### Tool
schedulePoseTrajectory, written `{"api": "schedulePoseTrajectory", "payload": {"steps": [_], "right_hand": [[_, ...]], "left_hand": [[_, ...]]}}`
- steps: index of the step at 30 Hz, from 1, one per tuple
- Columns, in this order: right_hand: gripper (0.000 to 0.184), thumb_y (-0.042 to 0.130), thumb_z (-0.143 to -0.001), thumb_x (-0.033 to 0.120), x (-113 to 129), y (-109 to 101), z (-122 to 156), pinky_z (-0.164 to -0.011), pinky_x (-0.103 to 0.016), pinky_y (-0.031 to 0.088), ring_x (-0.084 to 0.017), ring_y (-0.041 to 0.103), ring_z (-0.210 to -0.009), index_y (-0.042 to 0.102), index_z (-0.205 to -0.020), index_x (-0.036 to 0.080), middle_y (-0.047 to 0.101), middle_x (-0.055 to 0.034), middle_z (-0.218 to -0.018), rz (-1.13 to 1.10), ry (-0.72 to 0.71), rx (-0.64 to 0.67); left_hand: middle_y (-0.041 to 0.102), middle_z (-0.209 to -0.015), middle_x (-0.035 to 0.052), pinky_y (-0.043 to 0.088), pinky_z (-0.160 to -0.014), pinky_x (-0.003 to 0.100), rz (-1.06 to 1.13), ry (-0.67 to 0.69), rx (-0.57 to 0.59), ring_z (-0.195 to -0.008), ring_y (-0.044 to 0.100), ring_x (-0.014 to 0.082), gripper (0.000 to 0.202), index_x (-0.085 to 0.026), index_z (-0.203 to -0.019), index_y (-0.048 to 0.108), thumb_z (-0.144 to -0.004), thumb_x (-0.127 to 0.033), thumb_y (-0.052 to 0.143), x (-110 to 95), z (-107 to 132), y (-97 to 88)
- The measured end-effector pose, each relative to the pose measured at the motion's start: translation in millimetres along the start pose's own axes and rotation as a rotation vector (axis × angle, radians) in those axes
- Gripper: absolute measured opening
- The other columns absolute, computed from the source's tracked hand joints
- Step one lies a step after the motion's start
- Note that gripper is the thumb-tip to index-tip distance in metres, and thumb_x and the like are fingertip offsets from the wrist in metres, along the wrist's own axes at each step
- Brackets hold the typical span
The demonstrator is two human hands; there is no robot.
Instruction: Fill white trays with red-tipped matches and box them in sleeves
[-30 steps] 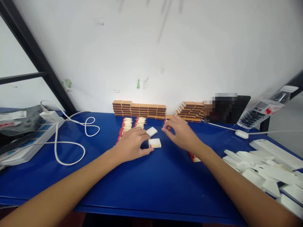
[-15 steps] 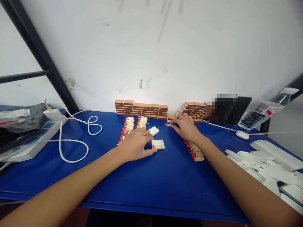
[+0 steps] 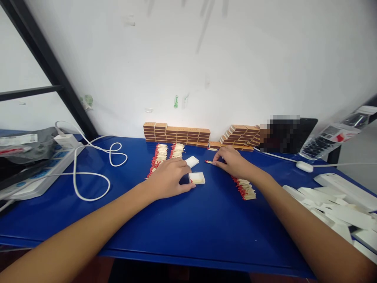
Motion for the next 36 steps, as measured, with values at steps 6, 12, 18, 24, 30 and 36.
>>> {"api": "schedulePoseTrajectory", "payload": {"steps": [6, 12, 18, 24, 30, 36], "right_hand": [[0.017, 0.069, -0.096, 0.038, 10, -5, 6, -0.092, -0.043, 0.048, -0.031, 0.063, -0.105, 0.075, -0.093, 0.023, 0.076, -0.0106, -0.101, -0.036, -0.059, -0.027], [0.011, 0.068, -0.096, 0.029, 18, -3, 9, -0.090, -0.043, 0.048, -0.031, 0.061, -0.104, 0.075, -0.092, 0.022, 0.075, -0.0111, -0.099, -0.021, -0.075, 0.006], [0.011, 0.065, -0.098, 0.025, 20, -2, 7, -0.091, -0.042, 0.048, -0.030, 0.061, -0.101, 0.074, -0.095, 0.021, 0.073, -0.0112, -0.099, -0.013, -0.087, -0.023], [0.009, 0.067, -0.097, 0.025, 21, -2, 7, -0.089, -0.041, 0.047, -0.030, 0.060, -0.101, 0.073, -0.092, 0.021, 0.073, -0.0108, -0.096, -0.031, -0.084, -0.021], [0.012, 0.065, -0.100, 0.028, 22, -1, 7, -0.090, -0.042, 0.047, -0.029, 0.059, -0.099, 0.075, -0.098, 0.022, 0.072, -0.0103, -0.095, -0.058, -0.120, -0.035], [0.017, 0.065, -0.099, 0.031, 20, 1, 7, -0.086, -0.043, 0.049, -0.031, 0.061, -0.097, 0.071, -0.086, 0.021, 0.073, -0.0112, -0.091, -0.051, -0.096, -0.015]], "left_hand": [[0.077, -0.104, 0.0080, 0.056, -0.092, 0.041, 0.017, -0.010, 0.011, -0.103, 0.072, 0.0277, 0.025, -0.018, -0.106, 0.078, -0.095, -0.041, 0.081, 1, 0, -0.1], [0.078, -0.104, 0.0076, 0.055, -0.091, 0.040, 0.018, 0.009, -0.005, -0.102, 0.072, 0.0267, 0.026, -0.019, -0.106, 0.077, -0.097, -0.043, 0.078, 2, 0, 0.3], [0.078, -0.104, 0.0069, 0.055, -0.089, 0.039, 0.020, 0.010, -0.008, -0.101, 0.072, 0.0262, 0.024, -0.019, -0.105, 0.077, -0.097, -0.042, 0.079, 2, 1, 0.2], [0.078, -0.104, 0.0071, 0.055, -0.090, 0.039, 0.011, 0.010, -0.009, -0.101, 0.072, 0.0263, 0.024, -0.020, -0.105, 0.077, -0.097, -0.042, 0.079, 3, 0, 0.1], [0.078, -0.106, 0.0077, 0.055, -0.091, 0.040, 0.017, 0.010, 0.003, -0.103, 0.072, 0.0268, 0.026, -0.019, -0.107, 0.077, -0.097, -0.043, 0.078, 1, 0, -0.7], [0.079, -0.103, 0.0071, 0.055, -0.089, 0.040, 0.005, 0.007, 0.004, -0.100, 0.072, 0.0264, 0.024, -0.019, -0.104, 0.077, -0.096, -0.042, 0.079, 1, 0, 0.0]]}}
Point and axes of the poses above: each hand's wrist, its own z-axis away from the middle knuckle, its own y-axis out of the palm, x = y × z, the point moved 2 cm from there along -z, towards the middle knuckle
